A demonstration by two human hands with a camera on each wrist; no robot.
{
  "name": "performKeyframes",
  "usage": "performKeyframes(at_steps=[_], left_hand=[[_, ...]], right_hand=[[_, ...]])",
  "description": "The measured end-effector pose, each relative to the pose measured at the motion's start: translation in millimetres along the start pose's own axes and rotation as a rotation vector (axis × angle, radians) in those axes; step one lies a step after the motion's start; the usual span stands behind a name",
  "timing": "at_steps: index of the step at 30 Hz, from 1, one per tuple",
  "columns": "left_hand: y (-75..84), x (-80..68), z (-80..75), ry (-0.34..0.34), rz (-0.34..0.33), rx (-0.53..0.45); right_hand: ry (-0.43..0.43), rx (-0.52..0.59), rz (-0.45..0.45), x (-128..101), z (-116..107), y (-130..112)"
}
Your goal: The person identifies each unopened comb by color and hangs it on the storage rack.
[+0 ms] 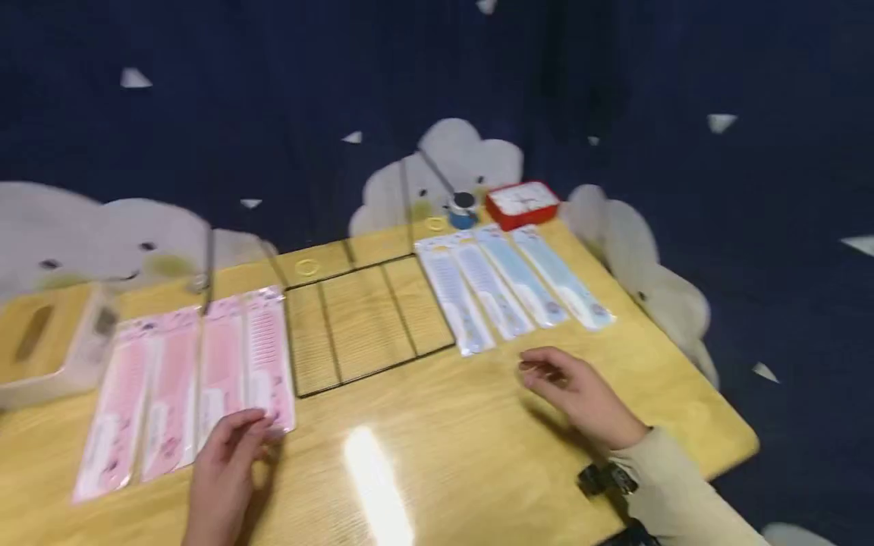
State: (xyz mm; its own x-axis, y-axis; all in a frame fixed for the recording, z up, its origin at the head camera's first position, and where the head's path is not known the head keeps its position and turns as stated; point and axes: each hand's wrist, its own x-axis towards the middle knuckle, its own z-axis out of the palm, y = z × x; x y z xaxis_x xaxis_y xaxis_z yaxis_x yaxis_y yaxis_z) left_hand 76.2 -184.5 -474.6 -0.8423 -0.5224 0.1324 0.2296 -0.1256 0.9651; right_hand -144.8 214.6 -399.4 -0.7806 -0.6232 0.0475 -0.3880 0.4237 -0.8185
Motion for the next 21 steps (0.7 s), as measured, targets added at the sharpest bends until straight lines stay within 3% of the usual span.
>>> performKeyframes(at_steps=[1, 2, 4, 7, 10, 15, 17, 21], left_hand=[[0.6, 4.5, 29.2, 0.087, -0.060, 0.132], [-3.0, 12.1, 44.6, 0.056, -0.068, 0.215], [-8.7, 22.5, 65.4, 0.018, -0.037, 0.330], [-10.5, 31.5, 80.7, 0.000, 0.017, 0.442], [-10.8, 38.6, 86.9, 0.006, 0.086, 0.523], [-15.6, 55.7, 84.0, -0.087, 0.211, 0.788], [-17.5, 63.5, 80.3, -0.113, 0.201, 0.873], [-19.4, 74.6, 73.2, -0.185, 0.082, 1.007]], right_hand=[[0.037, -0.046, 0.027, -6.9, -16.1, 5.9], [0.065, -0.094, 0.044, -10.8, -28.9, 10.7], [0.108, -0.176, 0.047, -10.8, -44.7, 19.2], [0.141, -0.228, 0.021, 3.0, -52.5, 28.4], [0.150, -0.239, 0.001, 27.2, -52.4, 38.8], [0.153, -0.257, 0.024, 77.4, -49.1, 51.7], [0.140, -0.256, 0.031, 105.7, -48.0, 55.8], [0.078, -0.284, 0.088, 162.3, -43.7, 65.0]])
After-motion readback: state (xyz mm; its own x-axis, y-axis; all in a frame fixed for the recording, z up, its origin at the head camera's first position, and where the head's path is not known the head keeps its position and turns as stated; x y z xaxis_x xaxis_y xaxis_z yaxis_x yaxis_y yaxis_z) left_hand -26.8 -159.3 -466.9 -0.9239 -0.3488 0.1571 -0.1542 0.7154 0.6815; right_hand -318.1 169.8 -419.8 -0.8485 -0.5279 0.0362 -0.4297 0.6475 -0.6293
